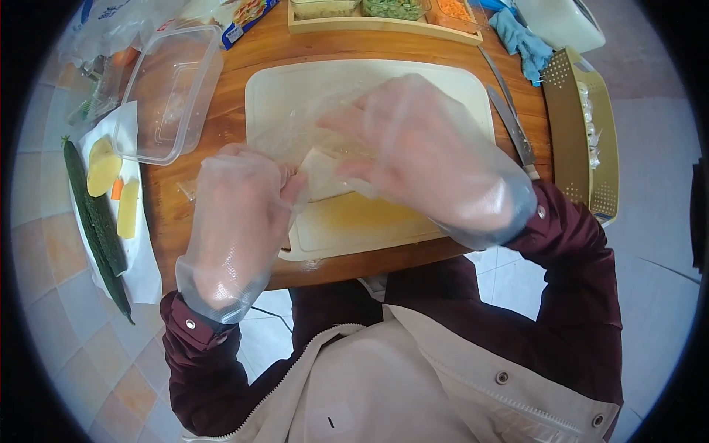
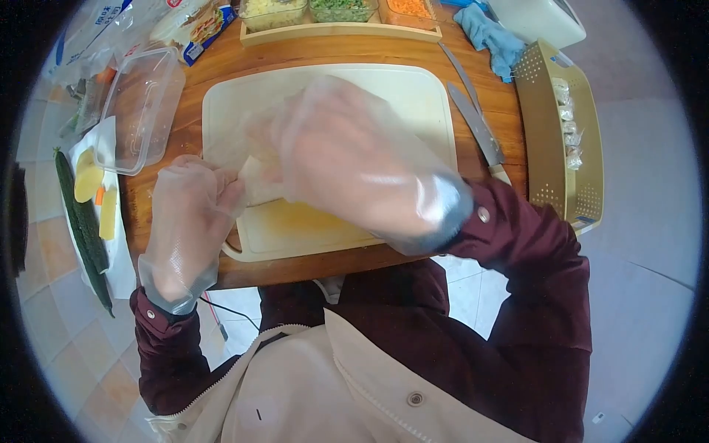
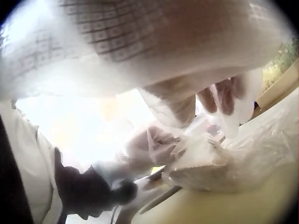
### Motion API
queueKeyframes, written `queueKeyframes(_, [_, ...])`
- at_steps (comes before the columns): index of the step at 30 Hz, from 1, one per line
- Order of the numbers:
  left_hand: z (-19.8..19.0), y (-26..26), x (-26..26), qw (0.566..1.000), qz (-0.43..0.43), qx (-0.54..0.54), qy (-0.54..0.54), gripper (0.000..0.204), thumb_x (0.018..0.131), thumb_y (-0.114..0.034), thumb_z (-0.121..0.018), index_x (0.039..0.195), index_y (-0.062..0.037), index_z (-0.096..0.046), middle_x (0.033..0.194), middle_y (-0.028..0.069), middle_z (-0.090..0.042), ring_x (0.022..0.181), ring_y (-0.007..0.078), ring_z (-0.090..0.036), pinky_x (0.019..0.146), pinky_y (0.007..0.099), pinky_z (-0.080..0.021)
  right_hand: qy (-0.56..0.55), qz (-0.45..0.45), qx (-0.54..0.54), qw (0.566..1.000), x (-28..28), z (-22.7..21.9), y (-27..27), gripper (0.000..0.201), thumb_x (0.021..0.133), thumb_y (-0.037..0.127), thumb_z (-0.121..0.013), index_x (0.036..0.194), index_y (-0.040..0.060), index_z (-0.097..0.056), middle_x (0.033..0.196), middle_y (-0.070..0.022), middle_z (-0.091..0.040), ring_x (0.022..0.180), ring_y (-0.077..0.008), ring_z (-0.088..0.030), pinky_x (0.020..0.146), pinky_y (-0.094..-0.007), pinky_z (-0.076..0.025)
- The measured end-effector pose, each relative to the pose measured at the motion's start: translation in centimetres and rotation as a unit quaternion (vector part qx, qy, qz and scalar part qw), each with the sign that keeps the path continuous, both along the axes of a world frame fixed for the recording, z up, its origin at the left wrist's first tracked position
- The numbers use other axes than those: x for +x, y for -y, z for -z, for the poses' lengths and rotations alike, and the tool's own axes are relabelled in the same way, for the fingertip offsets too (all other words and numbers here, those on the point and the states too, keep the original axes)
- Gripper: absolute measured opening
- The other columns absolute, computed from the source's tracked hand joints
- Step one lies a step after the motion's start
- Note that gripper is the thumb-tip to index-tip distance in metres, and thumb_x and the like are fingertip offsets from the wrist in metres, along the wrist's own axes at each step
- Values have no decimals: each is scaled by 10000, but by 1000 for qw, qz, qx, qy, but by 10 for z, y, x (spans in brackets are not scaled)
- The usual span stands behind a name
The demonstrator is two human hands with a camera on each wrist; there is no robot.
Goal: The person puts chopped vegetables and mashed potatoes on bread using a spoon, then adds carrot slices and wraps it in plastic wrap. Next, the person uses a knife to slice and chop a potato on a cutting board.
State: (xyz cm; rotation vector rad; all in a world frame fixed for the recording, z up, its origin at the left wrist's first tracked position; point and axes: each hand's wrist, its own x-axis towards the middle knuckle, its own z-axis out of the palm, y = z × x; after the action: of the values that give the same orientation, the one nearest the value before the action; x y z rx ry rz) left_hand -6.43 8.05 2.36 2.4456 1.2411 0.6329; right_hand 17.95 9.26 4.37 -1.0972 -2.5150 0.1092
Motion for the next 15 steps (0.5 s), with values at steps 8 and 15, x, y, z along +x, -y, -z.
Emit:
queueKeyframes(8, [-11,2,0,1000,-21,20,-11,229,760,-91,-819,905,12,-675,865,233,-644,870,455,-637,861,506,-515,161,-68,-52,983,8,5,39,464,1006,192,-544,1437,23,-566,1483,-166,-596,1426,-271,-525,1151,-426,-425])
queueKeyframes(15, [-21,50,24,987,29,-42,-151,1006,734,-242,-888,1554,87,-407,1641,276,-393,1547,421,-368,1275,509,-296,23,-95,-137,986,34,19,17,429,974,143,-612,1393,53,-623,1419,-130,-650,1314,-313,-606,1097,-450,-470])
